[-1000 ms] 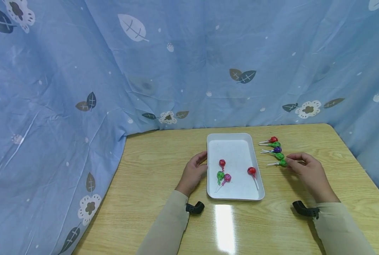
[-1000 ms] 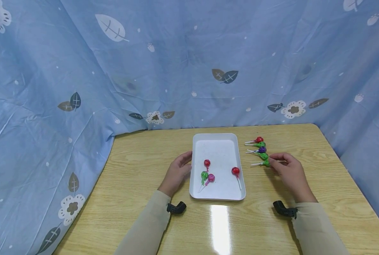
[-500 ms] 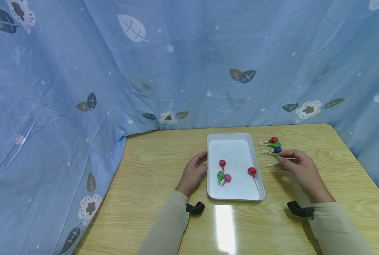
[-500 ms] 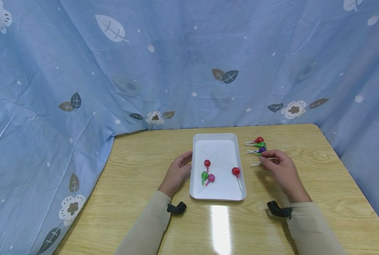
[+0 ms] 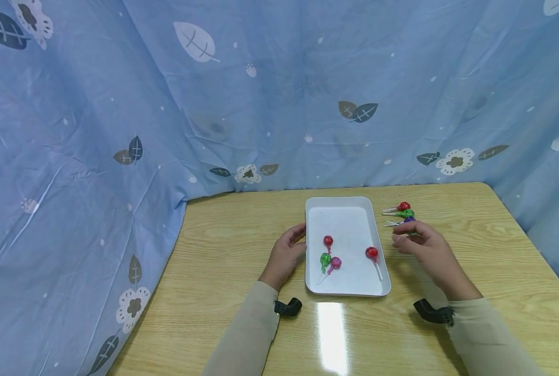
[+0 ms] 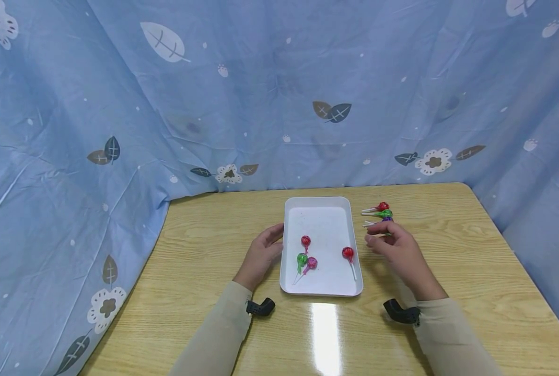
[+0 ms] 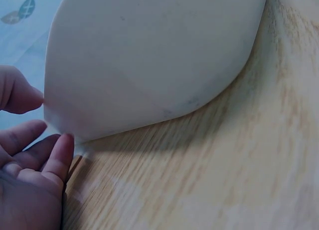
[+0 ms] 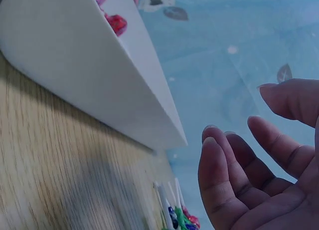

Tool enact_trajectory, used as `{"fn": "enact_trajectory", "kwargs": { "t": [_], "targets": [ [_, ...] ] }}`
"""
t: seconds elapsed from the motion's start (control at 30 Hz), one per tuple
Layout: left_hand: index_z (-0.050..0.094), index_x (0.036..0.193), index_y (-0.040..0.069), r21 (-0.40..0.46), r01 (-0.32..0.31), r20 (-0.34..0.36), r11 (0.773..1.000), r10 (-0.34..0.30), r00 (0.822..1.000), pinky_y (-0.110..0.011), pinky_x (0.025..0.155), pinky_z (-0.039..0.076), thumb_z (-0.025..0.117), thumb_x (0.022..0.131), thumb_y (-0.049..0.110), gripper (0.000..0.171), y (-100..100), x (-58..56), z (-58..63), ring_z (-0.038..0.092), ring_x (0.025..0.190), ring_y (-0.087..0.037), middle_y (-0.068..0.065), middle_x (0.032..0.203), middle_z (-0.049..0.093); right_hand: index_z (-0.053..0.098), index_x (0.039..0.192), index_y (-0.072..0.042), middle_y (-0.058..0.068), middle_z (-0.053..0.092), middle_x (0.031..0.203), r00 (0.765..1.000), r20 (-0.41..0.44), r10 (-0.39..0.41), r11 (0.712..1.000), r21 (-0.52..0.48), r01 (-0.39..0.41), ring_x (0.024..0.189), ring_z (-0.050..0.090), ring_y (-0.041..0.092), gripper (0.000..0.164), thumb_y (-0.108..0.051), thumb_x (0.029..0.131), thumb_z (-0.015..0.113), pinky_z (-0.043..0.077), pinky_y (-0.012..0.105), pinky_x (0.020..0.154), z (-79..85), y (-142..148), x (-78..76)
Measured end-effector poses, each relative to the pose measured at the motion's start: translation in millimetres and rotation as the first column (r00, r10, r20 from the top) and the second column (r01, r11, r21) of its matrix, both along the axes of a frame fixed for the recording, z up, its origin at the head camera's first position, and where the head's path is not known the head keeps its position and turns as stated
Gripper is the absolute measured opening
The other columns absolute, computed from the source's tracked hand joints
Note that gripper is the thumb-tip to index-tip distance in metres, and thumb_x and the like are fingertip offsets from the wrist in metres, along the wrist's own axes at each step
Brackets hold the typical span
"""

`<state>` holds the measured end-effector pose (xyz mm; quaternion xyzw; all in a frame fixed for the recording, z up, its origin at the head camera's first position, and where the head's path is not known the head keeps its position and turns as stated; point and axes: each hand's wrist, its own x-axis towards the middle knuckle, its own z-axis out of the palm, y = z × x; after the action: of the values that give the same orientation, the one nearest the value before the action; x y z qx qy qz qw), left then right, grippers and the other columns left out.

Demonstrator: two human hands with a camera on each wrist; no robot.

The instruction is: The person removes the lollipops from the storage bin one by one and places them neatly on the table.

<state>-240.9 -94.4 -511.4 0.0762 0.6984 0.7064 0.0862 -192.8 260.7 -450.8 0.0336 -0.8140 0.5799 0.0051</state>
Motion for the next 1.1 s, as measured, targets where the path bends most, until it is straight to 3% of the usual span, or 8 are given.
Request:
{"fn": "enact_trajectory", "kwargs": {
  "t": [0.37, 0.6, 0.83, 1.1],
  "targets": [
    [0.053, 0.159, 0.004, 0.003, -0.006, -0.001, 1.0, 0.006, 1.0, -0.036, 0.114, 0.049, 0.063, 0.103, 0.002, 0.057, 1, -2.9, -4.6, 0.053, 0.144, -0.022, -0.012, 0.158, 0.056, 0.059, 0.138, 0.009, 0.026, 0.059, 0.136, 0.998, 0.026, 0.062, 0.998, 0.005, -0.062, 0.104, 0.071, 0.018, 0.041, -0.02, 0.11, 0.068, 0.064, 0.031, 0.088, 4.8, -17, 2.8],
    [0.053, 0.159, 0.001, -0.005, -0.01, -0.01, 1.0, 0.01, 1.0, -0.037, 0.113, 0.05, 0.063, 0.103, 0.003, 0.057, 0, -3.0, -5.5, 0.053, 0.144, -0.023, -0.012, 0.158, 0.056, 0.06, 0.136, 0.009, 0.026, 0.061, 0.131, 0.993, 0.025, 0.118, 0.992, -0.043, -0.117, 0.106, 0.071, 0.024, 0.034, -0.009, 0.108, 0.068, 0.063, 0.027, 0.088, 3.8, -29, 2.8],
    [0.052, 0.159, -0.001, 0.011, -0.008, -0.018, 1.0, 0.009, 1.0, -0.038, 0.113, 0.05, 0.064, 0.103, 0.003, 0.057, 1, -2.3, -5.5, 0.054, 0.144, -0.027, -0.015, 0.158, 0.056, 0.063, 0.134, 0.006, 0.022, 0.064, 0.131, 0.989, 0.017, 0.145, 0.989, 0.033, -0.146, 0.112, 0.068, 0.029, 0.034, -0.015, 0.107, 0.071, 0.057, 0.021, 0.09, 6.0, -42, 2.1],
    [0.05, 0.16, -0.001, 0.012, 0.014, -0.019, 1.0, -0.013, 1.0, -0.038, 0.114, 0.049, 0.062, 0.104, 0.002, 0.058, -1, -2.7, -5.9, 0.052, 0.145, -0.028, -0.016, 0.159, 0.055, 0.062, 0.132, 0.008, 0.027, 0.064, 0.134, 0.982, 0.0, 0.188, 0.981, 0.036, -0.188, 0.123, 0.064, 0.04, 0.034, -0.013, 0.107, 0.071, 0.056, 0.021, 0.093, 9.7, -61, 4.0]
  ]
}}
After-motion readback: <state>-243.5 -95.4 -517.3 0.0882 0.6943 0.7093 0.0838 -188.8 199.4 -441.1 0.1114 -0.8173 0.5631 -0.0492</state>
